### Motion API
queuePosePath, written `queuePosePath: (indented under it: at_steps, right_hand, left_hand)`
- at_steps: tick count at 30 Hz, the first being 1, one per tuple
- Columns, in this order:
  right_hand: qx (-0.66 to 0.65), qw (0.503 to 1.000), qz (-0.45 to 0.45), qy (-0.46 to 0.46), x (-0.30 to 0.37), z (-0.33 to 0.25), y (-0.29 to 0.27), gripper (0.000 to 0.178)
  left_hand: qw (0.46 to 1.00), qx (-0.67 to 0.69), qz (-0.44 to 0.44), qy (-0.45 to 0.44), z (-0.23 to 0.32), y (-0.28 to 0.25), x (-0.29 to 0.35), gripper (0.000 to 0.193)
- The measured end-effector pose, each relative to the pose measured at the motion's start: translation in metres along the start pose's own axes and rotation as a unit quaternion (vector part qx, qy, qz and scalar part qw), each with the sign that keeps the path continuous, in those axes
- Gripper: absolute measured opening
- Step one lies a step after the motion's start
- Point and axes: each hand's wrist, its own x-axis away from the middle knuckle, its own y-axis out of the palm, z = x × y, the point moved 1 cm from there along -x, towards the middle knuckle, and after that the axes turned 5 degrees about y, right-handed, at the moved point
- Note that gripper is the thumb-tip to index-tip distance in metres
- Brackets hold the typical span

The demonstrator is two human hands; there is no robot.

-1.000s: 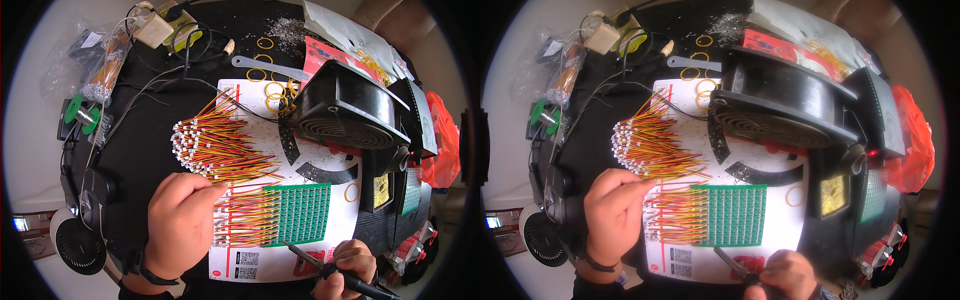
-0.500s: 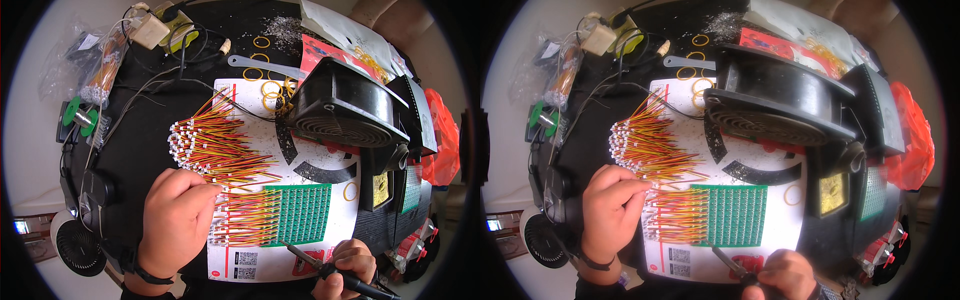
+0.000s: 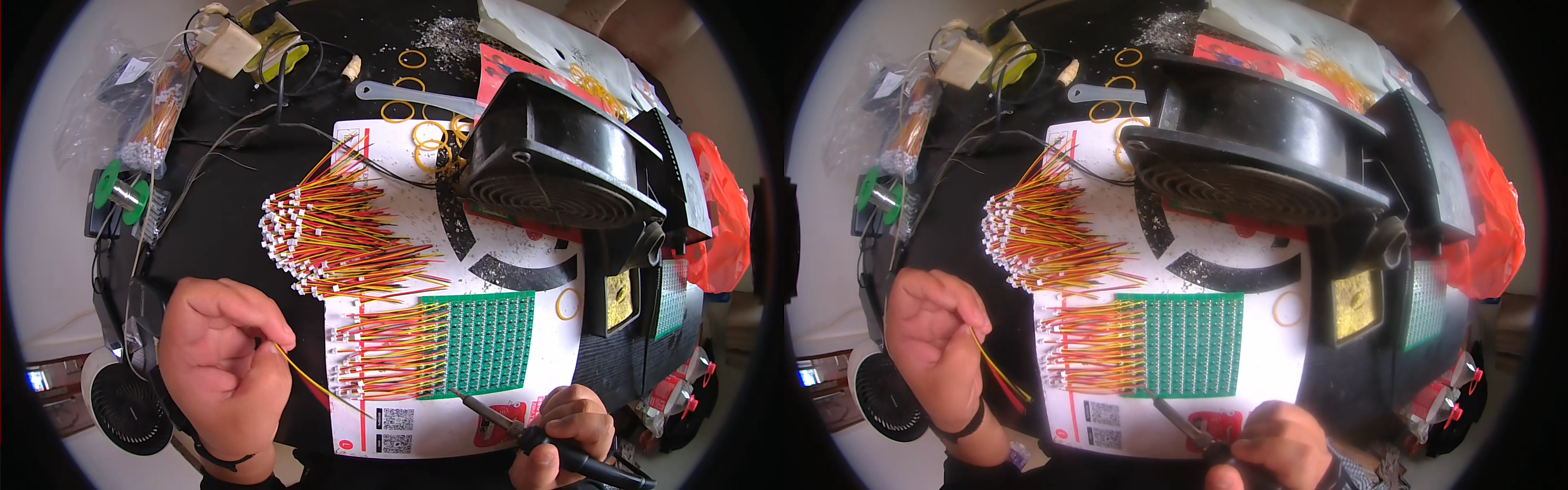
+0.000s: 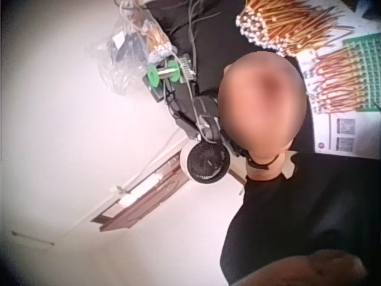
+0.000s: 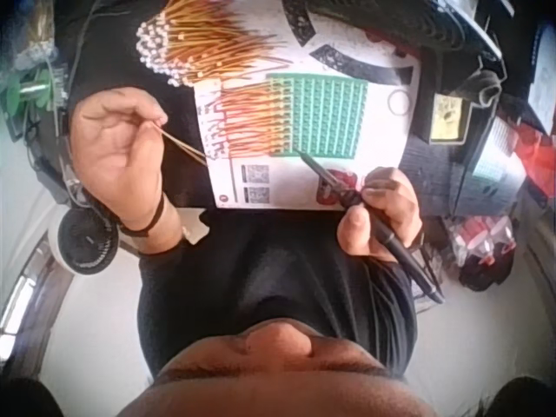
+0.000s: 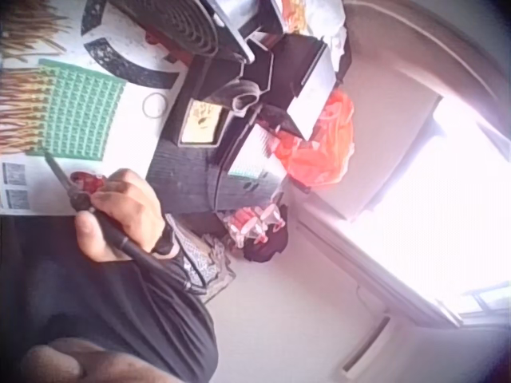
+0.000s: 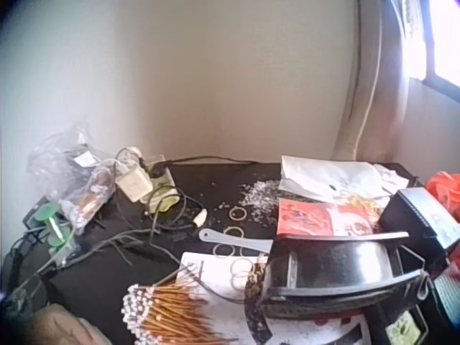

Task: Soldering wires onto a green printed circuit board.

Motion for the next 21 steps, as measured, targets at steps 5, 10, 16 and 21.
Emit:
queuePosePath:
  at_steps: [5,10,16,21]
  right_hand:
    - [-0.004,1.000,0.004,-0.008,0.000,0.003,0.000,0.019]
    - [-0.003,1.000,0.006,-0.012,0.000,0.002,0.001,0.020]
    - [-0.007,1.000,0.007,-0.012,0.001,0.003,0.001,0.022]
    - [0.003,1.000,0.001,-0.002,0.001,0.002,0.001,0.022]
  left_hand:
    - [0.976,-0.105,-0.185,0.040,0.007,0.008,0.004,0.018]
    - [0.984,-0.057,-0.168,-0.009,0.001,0.014,0.015,0.018]
    - [0.982,-0.011,-0.129,-0.135,0.010,0.022,0.030,0.013]
    - [0.971,-0.020,-0.211,-0.110,0.013,0.019,0.023,0.009]
